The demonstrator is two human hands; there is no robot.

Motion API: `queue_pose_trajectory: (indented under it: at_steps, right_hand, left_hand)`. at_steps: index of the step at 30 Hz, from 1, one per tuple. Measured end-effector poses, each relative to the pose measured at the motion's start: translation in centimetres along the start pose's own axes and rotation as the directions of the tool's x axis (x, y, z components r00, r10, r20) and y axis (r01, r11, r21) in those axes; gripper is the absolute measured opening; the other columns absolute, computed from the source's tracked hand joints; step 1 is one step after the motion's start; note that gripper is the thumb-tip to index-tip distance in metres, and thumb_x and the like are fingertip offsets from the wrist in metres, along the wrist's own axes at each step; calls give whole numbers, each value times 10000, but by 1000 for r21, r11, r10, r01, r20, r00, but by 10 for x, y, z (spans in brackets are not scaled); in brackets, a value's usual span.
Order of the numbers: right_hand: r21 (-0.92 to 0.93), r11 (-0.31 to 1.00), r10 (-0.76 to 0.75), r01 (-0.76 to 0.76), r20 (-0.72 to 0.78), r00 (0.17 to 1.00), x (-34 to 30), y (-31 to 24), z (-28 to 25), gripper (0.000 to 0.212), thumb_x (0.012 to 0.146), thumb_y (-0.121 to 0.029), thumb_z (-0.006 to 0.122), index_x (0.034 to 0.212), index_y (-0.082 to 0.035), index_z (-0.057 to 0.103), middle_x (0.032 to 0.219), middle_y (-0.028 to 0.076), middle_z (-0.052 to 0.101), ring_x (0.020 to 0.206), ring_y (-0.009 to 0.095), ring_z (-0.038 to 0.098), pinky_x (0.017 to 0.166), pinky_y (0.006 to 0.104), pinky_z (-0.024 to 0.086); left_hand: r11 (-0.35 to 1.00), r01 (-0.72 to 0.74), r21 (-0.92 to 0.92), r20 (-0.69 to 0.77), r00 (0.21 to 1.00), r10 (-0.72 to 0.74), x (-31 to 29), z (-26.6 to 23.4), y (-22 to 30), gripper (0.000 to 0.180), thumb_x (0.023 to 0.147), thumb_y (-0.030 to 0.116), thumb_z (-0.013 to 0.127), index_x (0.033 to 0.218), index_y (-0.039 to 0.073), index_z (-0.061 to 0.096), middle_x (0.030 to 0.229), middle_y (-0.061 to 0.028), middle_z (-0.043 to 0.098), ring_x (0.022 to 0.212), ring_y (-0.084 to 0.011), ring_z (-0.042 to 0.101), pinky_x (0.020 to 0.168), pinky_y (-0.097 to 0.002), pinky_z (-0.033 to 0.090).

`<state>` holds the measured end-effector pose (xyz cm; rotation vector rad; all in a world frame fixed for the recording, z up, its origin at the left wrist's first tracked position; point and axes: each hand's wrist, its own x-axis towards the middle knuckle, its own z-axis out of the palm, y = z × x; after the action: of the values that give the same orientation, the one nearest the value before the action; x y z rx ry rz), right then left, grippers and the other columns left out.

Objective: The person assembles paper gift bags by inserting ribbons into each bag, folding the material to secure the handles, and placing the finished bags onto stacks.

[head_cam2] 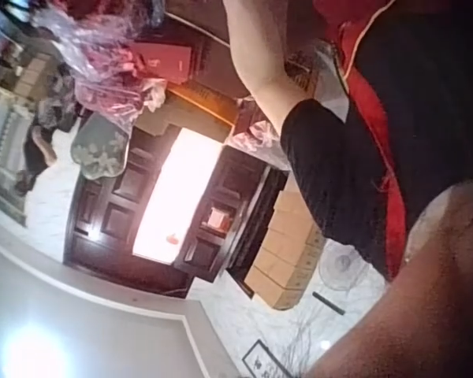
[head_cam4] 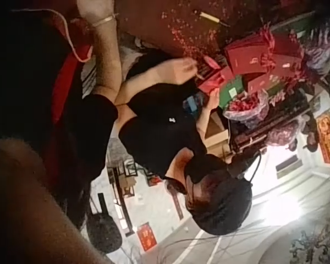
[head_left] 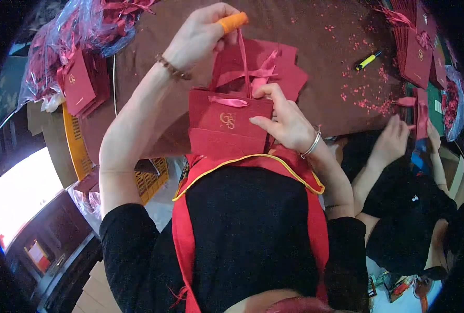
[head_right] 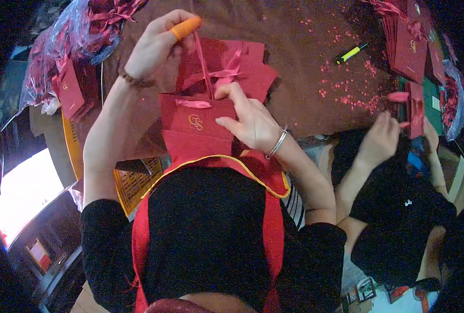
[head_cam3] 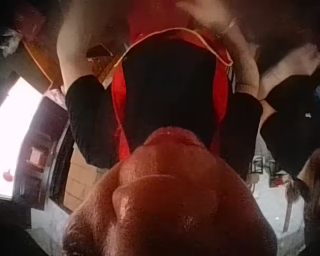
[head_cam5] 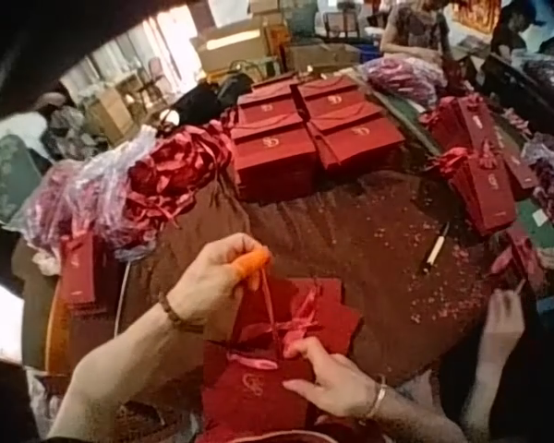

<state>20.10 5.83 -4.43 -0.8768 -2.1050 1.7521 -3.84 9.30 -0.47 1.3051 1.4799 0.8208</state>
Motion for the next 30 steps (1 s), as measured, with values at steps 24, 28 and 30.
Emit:
queue_pose_trajectory:
  at_steps: [24, 28, 30]
  right_hand:
    - [166, 973, -89, 162, -380, 921, 7, -2, 5, 262, 806, -124, 642, 964, -5, 470, 896, 52, 512, 911, 139, 495, 863, 276, 389]
    - [221, 964, -52, 150, -395, 917, 9, -2, 6, 253, 800, -113, 647, 950, -8, 473, 907, 44, 507, 926, 130, 478, 875, 270, 377]
    - [217, 964, -57, 152, -391, 919, 9, -2, 5, 253, 800, -114, 648, 952, -9, 474, 909, 45, 508, 926, 130, 479, 875, 270, 378]
  left_hand:
    - [986, 52, -155, -303, 948, -98, -101, 18, -19, 269, 874, 39, 499, 1142, 45, 520, 930, 8, 560, 815, -51, 500, 693, -174, 390]
    - [845, 44, -533, -180, 970, -165, -114, 28, -39, 357, 916, 152, 500, 1253, 51, 440, 979, 5, 546, 830, -41, 491, 725, -169, 390]
    - [824, 43, -565, -163, 973, -163, -114, 37, -43, 387, 902, 157, 525, 1259, 41, 433, 1006, -2, 548, 850, -51, 500, 743, -174, 396]
